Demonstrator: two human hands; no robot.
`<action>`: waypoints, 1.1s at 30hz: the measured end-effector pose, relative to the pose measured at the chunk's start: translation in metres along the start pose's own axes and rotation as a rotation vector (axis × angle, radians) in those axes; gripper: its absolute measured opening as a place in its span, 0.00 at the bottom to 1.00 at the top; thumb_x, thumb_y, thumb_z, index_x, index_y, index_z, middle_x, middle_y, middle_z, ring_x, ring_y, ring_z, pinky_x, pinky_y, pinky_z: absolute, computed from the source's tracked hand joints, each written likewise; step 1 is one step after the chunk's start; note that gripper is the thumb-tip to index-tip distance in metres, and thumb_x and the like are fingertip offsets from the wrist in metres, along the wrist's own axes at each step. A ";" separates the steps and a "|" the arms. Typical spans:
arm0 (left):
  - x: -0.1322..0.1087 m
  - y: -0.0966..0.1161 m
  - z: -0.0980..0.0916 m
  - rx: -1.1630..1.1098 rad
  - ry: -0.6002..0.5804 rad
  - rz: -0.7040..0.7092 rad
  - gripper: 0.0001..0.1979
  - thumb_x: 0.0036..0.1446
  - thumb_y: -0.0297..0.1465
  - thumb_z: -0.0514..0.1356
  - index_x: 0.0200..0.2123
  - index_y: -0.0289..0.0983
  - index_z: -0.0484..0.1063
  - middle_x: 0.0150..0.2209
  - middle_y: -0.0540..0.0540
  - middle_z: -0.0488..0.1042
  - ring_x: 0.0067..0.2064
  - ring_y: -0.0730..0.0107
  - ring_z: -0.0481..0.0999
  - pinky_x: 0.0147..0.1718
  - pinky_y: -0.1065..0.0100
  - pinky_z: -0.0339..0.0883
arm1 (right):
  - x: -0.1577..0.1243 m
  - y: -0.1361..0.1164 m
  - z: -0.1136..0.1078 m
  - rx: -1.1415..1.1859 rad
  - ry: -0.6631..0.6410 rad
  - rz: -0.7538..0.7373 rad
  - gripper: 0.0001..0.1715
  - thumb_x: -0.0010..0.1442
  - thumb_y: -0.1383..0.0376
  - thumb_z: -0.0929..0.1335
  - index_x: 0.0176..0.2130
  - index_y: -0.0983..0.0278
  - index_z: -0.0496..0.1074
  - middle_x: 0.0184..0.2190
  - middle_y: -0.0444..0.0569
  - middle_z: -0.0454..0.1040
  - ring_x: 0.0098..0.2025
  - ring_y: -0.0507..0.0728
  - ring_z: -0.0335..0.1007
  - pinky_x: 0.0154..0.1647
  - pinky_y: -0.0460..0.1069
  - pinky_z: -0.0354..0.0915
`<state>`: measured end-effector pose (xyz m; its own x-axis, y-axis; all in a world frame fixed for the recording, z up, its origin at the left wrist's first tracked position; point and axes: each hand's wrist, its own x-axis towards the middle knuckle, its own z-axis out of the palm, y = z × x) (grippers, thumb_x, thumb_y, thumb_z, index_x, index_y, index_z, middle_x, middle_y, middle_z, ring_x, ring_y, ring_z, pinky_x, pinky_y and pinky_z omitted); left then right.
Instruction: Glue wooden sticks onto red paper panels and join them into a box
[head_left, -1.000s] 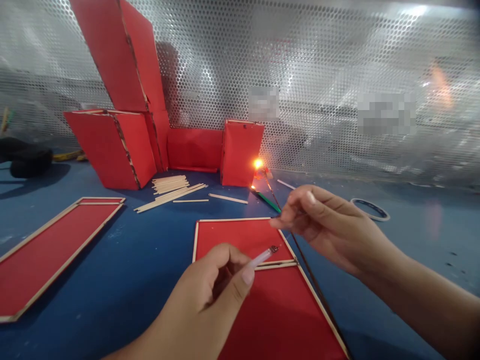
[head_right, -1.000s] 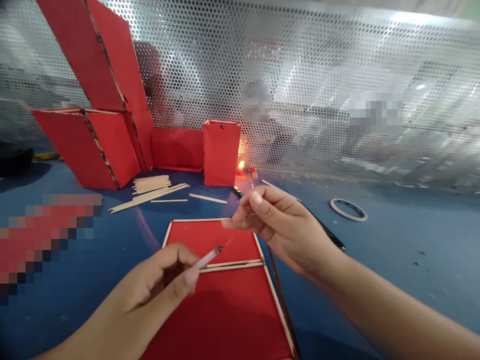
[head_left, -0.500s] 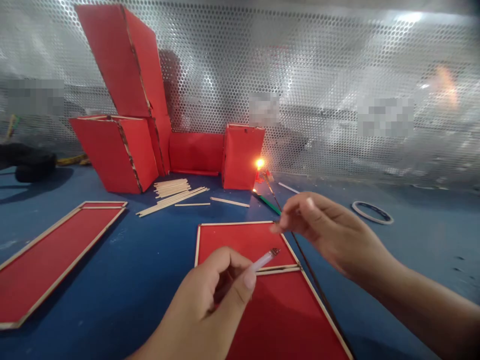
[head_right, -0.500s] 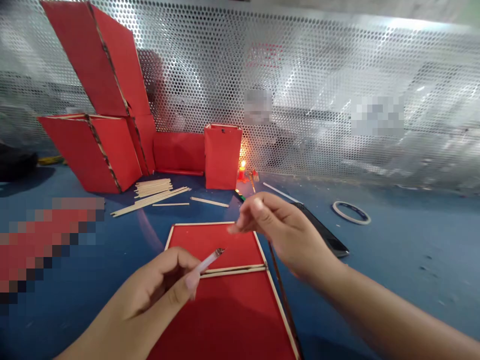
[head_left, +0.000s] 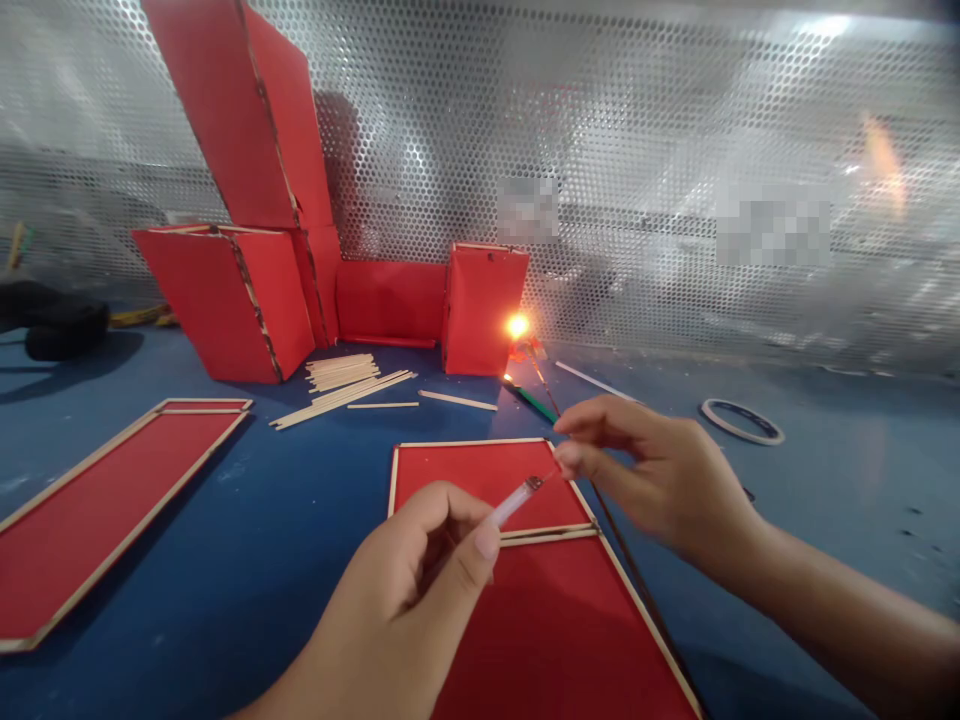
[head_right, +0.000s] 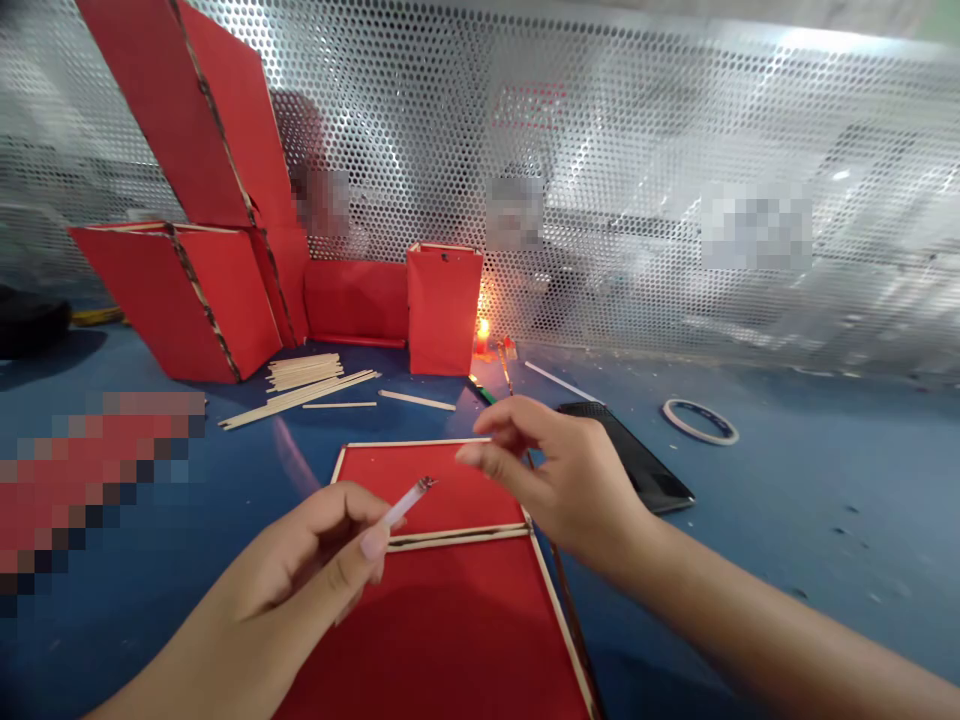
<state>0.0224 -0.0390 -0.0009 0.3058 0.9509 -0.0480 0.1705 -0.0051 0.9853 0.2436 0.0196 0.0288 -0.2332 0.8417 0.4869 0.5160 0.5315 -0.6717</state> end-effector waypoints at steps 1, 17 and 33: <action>0.000 0.000 0.000 0.003 -0.008 -0.003 0.20 0.64 0.52 0.54 0.33 0.41 0.68 0.24 0.55 0.58 0.26 0.70 0.55 0.25 0.69 0.53 | 0.001 -0.001 0.001 0.142 -0.001 0.027 0.18 0.59 0.46 0.72 0.35 0.58 0.74 0.25 0.44 0.77 0.28 0.56 0.76 0.33 0.51 0.71; 0.001 -0.002 0.001 -0.056 0.069 -0.030 0.21 0.64 0.52 0.55 0.34 0.41 0.70 0.25 0.55 0.60 0.27 0.69 0.57 0.26 0.69 0.56 | 0.002 0.000 -0.001 0.501 -0.304 0.232 0.17 0.55 0.53 0.77 0.32 0.62 0.73 0.19 0.39 0.72 0.20 0.50 0.70 0.22 0.45 0.66; 0.003 -0.004 0.000 -0.398 -0.002 -0.090 0.10 0.58 0.41 0.64 0.35 0.42 0.69 0.19 0.60 0.56 0.20 0.77 0.48 0.20 0.72 0.47 | -0.022 -0.014 0.019 1.206 -0.443 0.524 0.20 0.57 0.53 0.77 0.43 0.59 0.74 0.33 0.42 0.81 0.37 0.54 0.83 0.44 0.50 0.76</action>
<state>0.0229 -0.0363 -0.0047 0.3080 0.9415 -0.1371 -0.1786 0.1987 0.9636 0.2263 -0.0043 0.0168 -0.5918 0.8055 -0.0325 -0.3466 -0.2906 -0.8919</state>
